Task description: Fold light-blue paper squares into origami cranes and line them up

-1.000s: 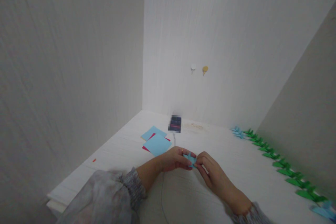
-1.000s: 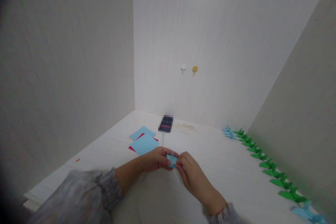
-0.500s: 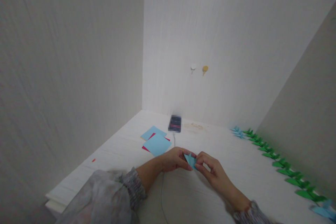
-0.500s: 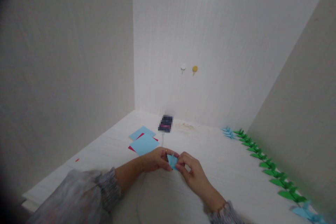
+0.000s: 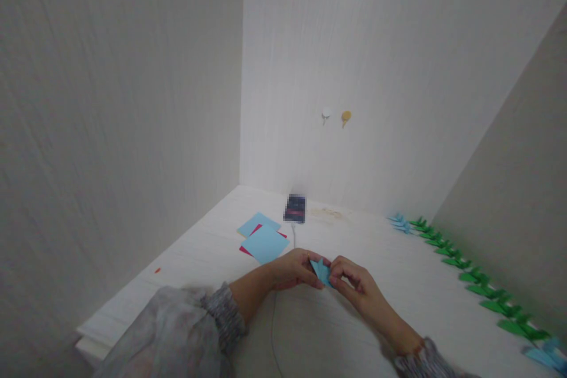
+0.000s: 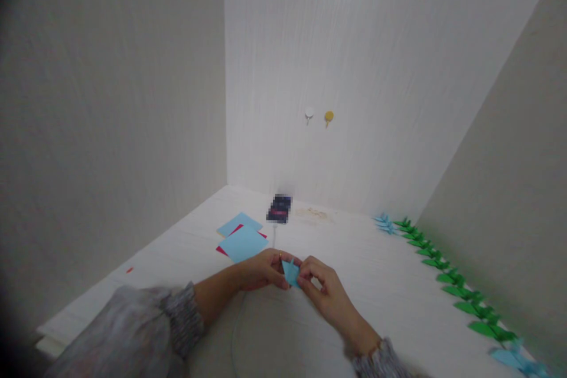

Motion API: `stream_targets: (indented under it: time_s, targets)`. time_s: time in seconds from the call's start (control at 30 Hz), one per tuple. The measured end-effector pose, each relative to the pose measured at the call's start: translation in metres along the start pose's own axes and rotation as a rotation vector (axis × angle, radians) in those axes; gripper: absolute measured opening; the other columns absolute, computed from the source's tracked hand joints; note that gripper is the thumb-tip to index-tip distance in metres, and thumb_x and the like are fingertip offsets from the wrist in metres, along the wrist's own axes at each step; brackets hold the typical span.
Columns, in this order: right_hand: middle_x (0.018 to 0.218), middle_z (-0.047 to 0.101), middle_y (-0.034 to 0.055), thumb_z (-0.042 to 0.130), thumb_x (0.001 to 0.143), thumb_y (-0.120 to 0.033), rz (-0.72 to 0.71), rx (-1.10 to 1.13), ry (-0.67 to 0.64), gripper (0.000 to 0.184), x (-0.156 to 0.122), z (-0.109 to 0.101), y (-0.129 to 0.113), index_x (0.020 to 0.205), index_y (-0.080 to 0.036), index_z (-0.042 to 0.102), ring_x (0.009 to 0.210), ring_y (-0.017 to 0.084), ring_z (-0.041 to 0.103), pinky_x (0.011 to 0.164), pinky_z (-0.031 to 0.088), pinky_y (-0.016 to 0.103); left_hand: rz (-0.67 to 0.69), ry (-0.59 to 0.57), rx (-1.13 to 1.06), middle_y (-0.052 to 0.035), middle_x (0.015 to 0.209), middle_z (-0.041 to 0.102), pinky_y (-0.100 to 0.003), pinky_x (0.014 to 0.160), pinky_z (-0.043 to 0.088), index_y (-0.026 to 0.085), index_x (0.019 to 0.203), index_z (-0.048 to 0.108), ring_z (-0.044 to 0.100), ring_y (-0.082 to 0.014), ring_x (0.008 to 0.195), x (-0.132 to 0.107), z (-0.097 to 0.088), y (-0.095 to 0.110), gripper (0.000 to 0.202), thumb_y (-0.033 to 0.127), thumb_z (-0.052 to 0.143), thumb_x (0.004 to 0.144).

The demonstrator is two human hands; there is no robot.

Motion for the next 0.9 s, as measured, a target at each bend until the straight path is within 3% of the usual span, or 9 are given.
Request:
stream_targets:
  time_s: [0.63,0.9]
  targets:
    - [0.065,0.050,0.0012,0.048,0.075,-0.028,-0.004,-0.068,0.019,0.016,-0.0003,0.0000,-0.0015,0.063,-0.017,0.050,0.062,0.013,0.048,0.059,0.039,0.025,0.000,-0.079,-0.038,-0.0025,0.084,0.058,-0.024,0.068,0.037,0.014,0.094,0.054,0.054,-0.0109,0.073,-0.0001,0.0012,-0.0029,0.051,0.004,0.068,0.046]
    - [0.065,0.051,0.0013,0.050,0.074,-0.027,-0.085,-0.101,-0.035,0.012,-0.0001,0.0037,-0.0064,0.069,-0.017,0.056,0.062,0.012,0.048,0.059,0.040,0.024,0.011,-0.089,-0.021,-0.0014,0.078,0.059,-0.023,0.067,0.035,0.013,0.086,0.057,0.053,-0.0113,0.073,-0.0009,0.0075,0.0015,0.045,0.002,0.067,0.044]
Point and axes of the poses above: each hand's wrist, its own x-axis towards the middle knuckle, its own z-axis out of the palm, y = z × x, the point moved 6 cm from there along x, towards the middle knuckle
